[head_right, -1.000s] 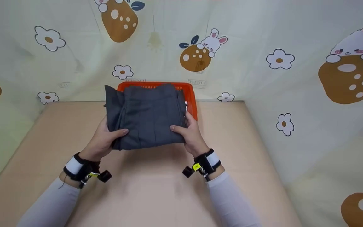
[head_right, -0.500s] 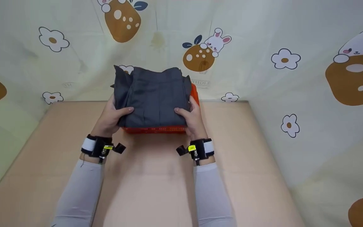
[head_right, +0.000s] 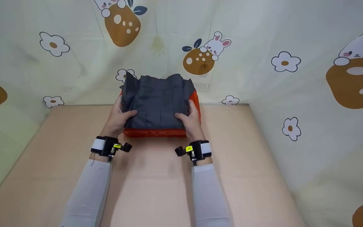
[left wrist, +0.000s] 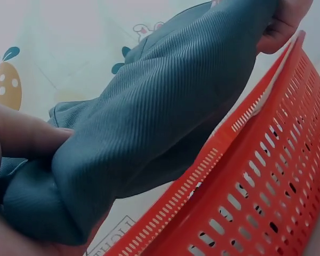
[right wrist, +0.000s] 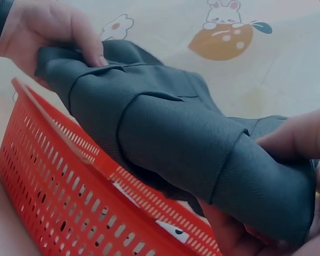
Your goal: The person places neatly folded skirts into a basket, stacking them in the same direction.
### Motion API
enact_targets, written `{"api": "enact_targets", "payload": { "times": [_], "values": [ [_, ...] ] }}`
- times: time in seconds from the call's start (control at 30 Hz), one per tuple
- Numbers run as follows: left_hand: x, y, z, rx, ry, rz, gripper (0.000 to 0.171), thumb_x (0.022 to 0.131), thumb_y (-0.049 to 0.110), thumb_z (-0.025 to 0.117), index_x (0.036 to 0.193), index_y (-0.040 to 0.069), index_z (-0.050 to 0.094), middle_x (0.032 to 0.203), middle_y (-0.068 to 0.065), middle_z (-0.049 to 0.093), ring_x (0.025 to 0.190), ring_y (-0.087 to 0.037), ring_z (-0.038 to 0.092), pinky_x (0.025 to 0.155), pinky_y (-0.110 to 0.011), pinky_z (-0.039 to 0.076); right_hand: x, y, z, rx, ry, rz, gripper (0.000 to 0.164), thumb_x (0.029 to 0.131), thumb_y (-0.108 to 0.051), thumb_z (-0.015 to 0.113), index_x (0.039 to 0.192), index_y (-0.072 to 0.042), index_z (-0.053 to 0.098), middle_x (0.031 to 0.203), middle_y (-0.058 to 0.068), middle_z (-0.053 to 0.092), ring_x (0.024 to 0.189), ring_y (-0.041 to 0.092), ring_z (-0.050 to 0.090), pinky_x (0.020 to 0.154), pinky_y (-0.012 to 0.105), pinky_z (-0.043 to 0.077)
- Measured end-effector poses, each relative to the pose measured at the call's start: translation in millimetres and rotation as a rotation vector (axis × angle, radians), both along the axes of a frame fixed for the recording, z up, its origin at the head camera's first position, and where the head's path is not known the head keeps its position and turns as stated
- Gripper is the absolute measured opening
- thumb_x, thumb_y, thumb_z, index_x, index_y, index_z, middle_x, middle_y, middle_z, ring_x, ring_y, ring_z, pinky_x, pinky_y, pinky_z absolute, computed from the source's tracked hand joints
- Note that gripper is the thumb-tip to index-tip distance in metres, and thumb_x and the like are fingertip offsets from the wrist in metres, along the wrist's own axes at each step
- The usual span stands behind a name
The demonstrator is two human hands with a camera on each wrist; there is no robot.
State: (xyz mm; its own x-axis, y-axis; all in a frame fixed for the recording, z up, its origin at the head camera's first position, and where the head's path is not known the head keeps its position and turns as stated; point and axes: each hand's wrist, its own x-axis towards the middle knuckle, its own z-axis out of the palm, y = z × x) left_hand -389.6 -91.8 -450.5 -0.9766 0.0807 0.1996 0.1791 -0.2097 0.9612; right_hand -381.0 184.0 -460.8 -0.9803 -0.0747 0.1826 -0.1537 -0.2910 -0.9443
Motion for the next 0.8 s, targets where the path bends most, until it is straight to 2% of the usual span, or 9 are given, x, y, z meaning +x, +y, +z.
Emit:
{"api": "enact_targets", "payload": {
  "times": [0.1, 0.13, 0.23, 0.33, 0.4, 0.47, 0.6, 0.8],
  "values": [
    [-2.1, 2.2, 1.2, -0.039, 0.037, 0.056, 0.065, 0.082, -0.017, 0.06, 0.139, 0.01, 0.041, 0.139, -0.009, 0.05, 0.126, -0.022, 0.046, 0.11, -0.036, 0.035, -1.5, -1.8, -0.4, 0.022, 0.008, -0.054, 0.074, 0.086, 0.011, 0.059, 0.151, -0.015, 0.035, 0.156, 0.004, 0.038, 0.139, 0.023, 0.039, 0.12, 0.043, 0.03],
    [-2.9, 2.2, 1.6, -0.044, 0.038, 0.079, 0.065, 0.082, -0.016, 0.06, 0.138, 0.01, 0.041, 0.14, -0.009, 0.05, 0.127, -0.022, 0.045, 0.111, -0.036, 0.034, -1.4, -2.4, 0.0, 0.06, 0.013, -0.091, 0.072, 0.087, 0.009, 0.06, 0.15, -0.015, 0.036, 0.156, 0.004, 0.039, 0.139, 0.021, 0.039, 0.12, 0.042, 0.029],
    [-4.0, -1.3, 2.0, -0.074, 0.018, 0.174, 0.068, 0.084, -0.011, 0.064, 0.142, 0.014, 0.04, 0.144, -0.01, 0.05, 0.132, -0.021, 0.046, 0.115, -0.036, 0.034, -0.4, -4.5, 2.1, 0.259, 0.042, -0.252, 0.066, 0.09, 0.001, 0.065, 0.148, -0.018, 0.041, 0.152, 0.005, 0.044, 0.138, 0.021, 0.043, 0.118, 0.041, 0.034],
    [-2.0, -10.8, 2.6, -0.142, -0.028, 0.303, 0.071, 0.088, 0.001, 0.068, 0.147, 0.024, 0.035, 0.15, -0.009, 0.047, 0.138, -0.021, 0.044, 0.116, -0.038, 0.037, 2.4, -5.0, 4.5, 0.497, 0.033, -0.429, 0.065, 0.091, -0.009, 0.069, 0.147, -0.025, 0.042, 0.149, 0.005, 0.049, 0.135, 0.024, 0.049, 0.111, 0.041, 0.043],
    [0.6, -18.3, 3.6, -0.181, -0.041, 0.371, 0.072, 0.09, 0.009, 0.068, 0.15, 0.026, 0.032, 0.154, -0.009, 0.043, 0.142, -0.022, 0.041, 0.117, -0.038, 0.036, 4.4, -4.7, 5.5, 0.58, 0.021, -0.507, 0.064, 0.091, -0.012, 0.07, 0.147, -0.028, 0.043, 0.147, 0.005, 0.051, 0.131, 0.026, 0.053, 0.105, 0.043, 0.049],
    [3.3, -24.5, 4.9, -0.177, -0.046, 0.402, 0.069, 0.092, 0.012, 0.067, 0.15, 0.026, 0.033, 0.155, -0.009, 0.042, 0.143, -0.024, 0.04, 0.117, -0.039, 0.036, 5.3, -4.5, 5.8, 0.597, 0.022, -0.536, 0.062, 0.092, -0.013, 0.069, 0.146, -0.027, 0.044, 0.145, 0.006, 0.053, 0.13, 0.027, 0.054, 0.102, 0.043, 0.051],
    [6.1, -30.8, 5.1, -0.169, -0.026, 0.409, 0.063, 0.093, 0.014, 0.066, 0.148, 0.024, 0.037, 0.152, -0.007, 0.045, 0.14, -0.023, 0.044, 0.115, -0.039, 0.038, 5.2, -6.0, 3.4, 0.584, 0.07, -0.541, 0.054, 0.093, -0.013, 0.067, 0.143, -0.024, 0.048, 0.141, 0.006, 0.057, 0.128, 0.027, 0.055, 0.102, 0.044, 0.051],
    [4.5, -22.0, 0.2, -0.194, -0.013, 0.402, 0.057, 0.093, 0.015, 0.066, 0.144, 0.022, 0.042, 0.147, -0.006, 0.051, 0.136, -0.023, 0.048, 0.113, -0.039, 0.04, 6.1, -10.8, 1.8, 0.574, 0.118, -0.526, 0.049, 0.093, -0.01, 0.065, 0.139, -0.023, 0.053, 0.139, 0.003, 0.058, 0.129, 0.023, 0.055, 0.104, 0.044, 0.049]
  ]
}}
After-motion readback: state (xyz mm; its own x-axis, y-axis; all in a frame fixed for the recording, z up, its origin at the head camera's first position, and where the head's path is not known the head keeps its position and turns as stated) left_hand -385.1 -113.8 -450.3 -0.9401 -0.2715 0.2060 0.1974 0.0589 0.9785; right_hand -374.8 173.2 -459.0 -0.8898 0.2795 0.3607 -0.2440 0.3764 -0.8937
